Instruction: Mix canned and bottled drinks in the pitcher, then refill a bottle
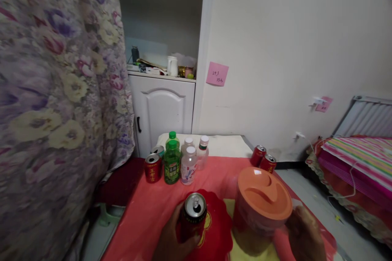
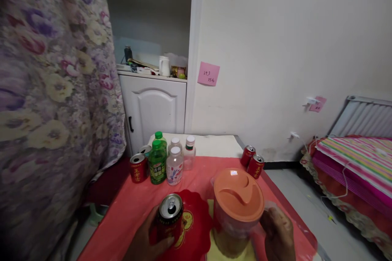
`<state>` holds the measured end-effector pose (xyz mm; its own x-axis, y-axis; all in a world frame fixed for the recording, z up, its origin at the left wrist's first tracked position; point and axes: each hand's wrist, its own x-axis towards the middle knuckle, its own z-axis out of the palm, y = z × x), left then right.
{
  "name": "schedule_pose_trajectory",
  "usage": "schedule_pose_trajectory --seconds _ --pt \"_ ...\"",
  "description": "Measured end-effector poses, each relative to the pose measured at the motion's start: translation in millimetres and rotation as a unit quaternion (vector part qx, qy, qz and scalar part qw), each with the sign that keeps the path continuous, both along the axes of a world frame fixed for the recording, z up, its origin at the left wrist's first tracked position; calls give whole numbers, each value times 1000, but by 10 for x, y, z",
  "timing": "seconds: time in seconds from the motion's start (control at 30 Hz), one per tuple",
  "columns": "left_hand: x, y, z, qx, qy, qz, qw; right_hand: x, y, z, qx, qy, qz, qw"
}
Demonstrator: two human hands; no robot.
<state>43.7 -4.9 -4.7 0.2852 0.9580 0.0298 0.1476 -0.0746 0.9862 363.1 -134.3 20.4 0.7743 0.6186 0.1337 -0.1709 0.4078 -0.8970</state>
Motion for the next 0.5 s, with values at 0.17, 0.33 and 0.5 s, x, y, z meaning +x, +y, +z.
schedule_pose_trajectory --seconds 0.17,0.33,0.5 --pt "11 1 -1 9 -7 5 1000 -8 -1 -67 -11 8 -32 999" --pt "24 16 -58 18 -18 7 1000 -23 -23 -57 -40 -38 -49 997" --pt "41 10 -93 -6 -21 -22 1000 51 -59 -124 -94 -104 -67 988"
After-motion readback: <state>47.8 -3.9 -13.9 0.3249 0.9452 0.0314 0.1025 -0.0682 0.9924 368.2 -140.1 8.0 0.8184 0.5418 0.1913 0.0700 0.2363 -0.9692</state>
